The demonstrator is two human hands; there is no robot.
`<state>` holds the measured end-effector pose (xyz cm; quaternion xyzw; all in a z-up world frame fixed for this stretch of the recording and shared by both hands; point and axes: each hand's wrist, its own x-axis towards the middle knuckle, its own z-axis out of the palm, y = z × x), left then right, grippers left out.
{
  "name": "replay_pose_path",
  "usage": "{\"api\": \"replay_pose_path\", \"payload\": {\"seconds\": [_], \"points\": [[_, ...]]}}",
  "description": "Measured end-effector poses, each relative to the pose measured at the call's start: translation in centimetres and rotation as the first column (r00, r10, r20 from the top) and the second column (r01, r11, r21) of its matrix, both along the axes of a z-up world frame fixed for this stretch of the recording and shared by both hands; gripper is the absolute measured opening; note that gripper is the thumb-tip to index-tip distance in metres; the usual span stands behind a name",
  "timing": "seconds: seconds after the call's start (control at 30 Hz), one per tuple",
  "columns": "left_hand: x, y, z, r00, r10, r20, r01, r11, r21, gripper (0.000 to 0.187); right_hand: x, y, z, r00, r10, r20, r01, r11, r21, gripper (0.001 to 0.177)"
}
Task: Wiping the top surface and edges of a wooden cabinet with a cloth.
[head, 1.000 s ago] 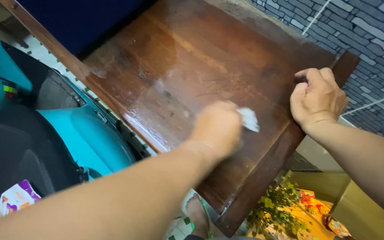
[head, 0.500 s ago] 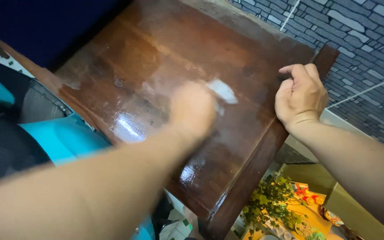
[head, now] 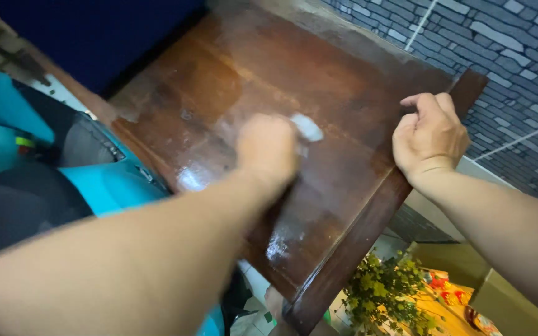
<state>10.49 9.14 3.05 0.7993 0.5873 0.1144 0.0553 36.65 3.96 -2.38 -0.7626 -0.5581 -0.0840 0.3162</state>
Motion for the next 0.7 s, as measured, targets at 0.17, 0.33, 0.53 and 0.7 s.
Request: {"api": "replay_pose_path", "payload": {"seconds": [0.17, 0.33, 0.53, 0.7], "points": [[3.4, -6.2, -0.8, 0.925, -0.294, 0.239, 0.329, 0.937, -0.118, 0.012, 0.2, -0.2, 0.1, 0.999, 0.043, -0.01, -0.043, 0.997, -0.064, 0.019], [3.1, -5.0, -0.1, 0.9, 0.231, 0.371, -0.024, 0.874, -0.486, 0.018, -0.5, -1.1, 2.5, 0.931, 0.131, -0.342, -0.204, 0.961, -0.186, 0.023], [4.1, -4.7, -0.2, 0.464, 0.581, 0.669, 0.166, 0.685, -0.71, 0.012, -7.0, -5.7, 6.4, 0.43, 0.197, -0.881, -0.508, 0.86, -0.056, 0.03], [1.9, -7.0, 2.5, 0.283, 0.652, 0.704, 0.433, 0.568, -0.7, 0.014, -7.3, -8.5, 5.0, 0.48, 0.151, -0.864, -0.41, 0.909, -0.069, 0.03]]}}
